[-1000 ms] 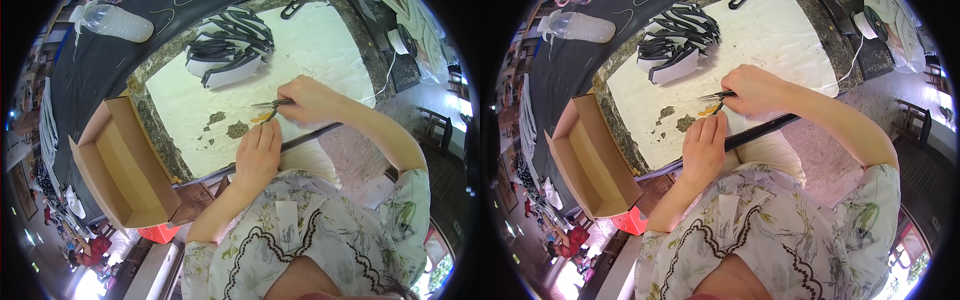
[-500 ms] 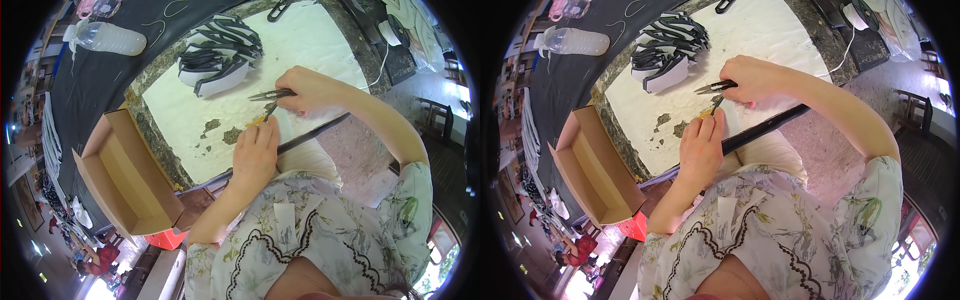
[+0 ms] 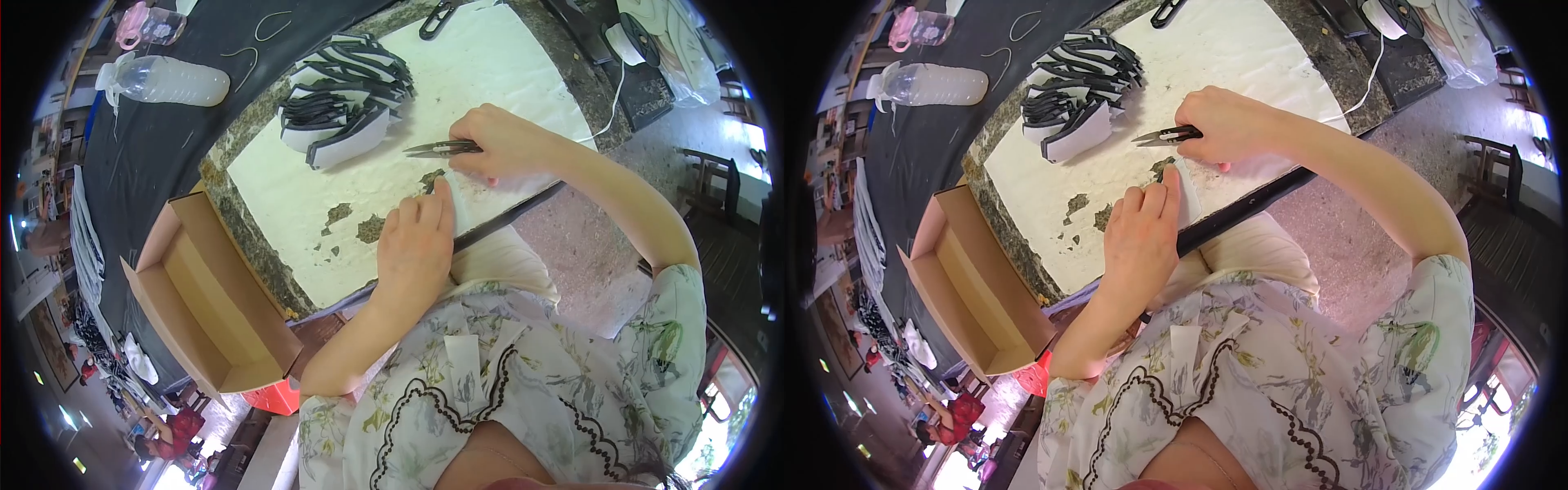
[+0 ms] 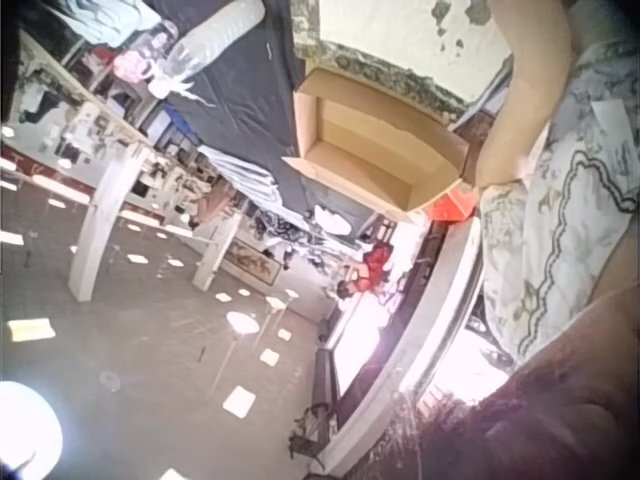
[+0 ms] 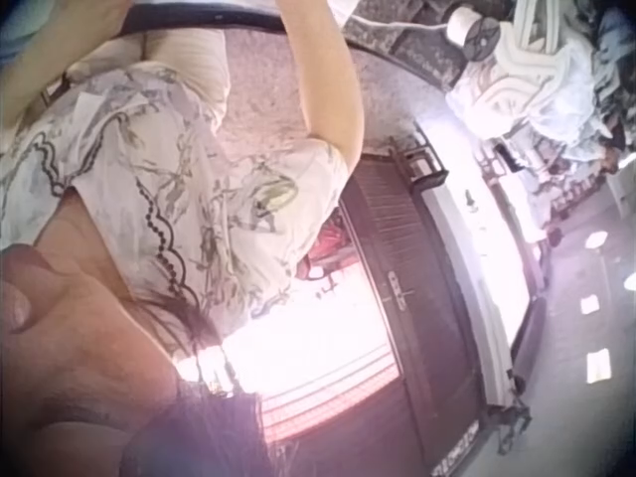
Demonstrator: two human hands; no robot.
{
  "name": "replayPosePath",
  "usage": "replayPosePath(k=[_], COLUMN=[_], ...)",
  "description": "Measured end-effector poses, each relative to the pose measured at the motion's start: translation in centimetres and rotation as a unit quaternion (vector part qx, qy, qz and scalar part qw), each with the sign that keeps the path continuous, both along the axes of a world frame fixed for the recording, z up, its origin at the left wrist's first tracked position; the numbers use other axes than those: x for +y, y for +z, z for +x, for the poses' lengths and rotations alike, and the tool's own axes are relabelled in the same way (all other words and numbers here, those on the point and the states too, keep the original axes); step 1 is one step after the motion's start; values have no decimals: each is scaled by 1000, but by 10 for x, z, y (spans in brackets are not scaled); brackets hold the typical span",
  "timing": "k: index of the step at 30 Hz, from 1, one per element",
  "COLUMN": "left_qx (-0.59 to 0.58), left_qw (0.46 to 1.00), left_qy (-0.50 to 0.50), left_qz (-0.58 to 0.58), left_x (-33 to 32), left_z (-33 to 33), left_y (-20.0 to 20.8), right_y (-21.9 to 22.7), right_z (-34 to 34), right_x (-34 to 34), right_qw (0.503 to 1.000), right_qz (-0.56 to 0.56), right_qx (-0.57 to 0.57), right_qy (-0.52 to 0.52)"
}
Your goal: Trimming excess material or threads from shoe components using a small pair of snips at a workbench.
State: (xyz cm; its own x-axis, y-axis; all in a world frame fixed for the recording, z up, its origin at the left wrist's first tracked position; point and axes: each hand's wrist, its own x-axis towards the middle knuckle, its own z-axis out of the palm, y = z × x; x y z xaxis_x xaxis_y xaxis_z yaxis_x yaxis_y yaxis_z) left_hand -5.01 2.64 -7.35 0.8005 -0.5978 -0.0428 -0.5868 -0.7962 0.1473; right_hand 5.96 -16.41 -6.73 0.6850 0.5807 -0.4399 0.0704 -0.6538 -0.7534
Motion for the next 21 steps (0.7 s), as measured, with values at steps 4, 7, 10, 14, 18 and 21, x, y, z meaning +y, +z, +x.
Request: replayPosePath(k=[4,7,10,14,18,21], left_qx=[-2,-1,-4,-25,-62,-55], left_qw=[1000,1000,1000,999,997,998], left_qy=[-1,-2,-10,-18,9,22], left_qz=[10,17,19,23,36,19], left_x=[-2,-3,-4,-6,-6,-6], left_z=[2,6,9,10,-2,-5], left_y=[0,3,3,-1,-7,-4], right_y=[-11,-16,-11,-3,43,21], right_z=[-4,-15,-23,-24,-67,-116], right_x=[0,5,7,-10,-15,-7], right_qw=[996,973,969,924,920,934], right_qz=[-17,-45,-113,-104,-59,-123], right_qx=[-82,-220,-212,-368,-248,-169], right_qy=[35,60,62,-23,-298,-289])
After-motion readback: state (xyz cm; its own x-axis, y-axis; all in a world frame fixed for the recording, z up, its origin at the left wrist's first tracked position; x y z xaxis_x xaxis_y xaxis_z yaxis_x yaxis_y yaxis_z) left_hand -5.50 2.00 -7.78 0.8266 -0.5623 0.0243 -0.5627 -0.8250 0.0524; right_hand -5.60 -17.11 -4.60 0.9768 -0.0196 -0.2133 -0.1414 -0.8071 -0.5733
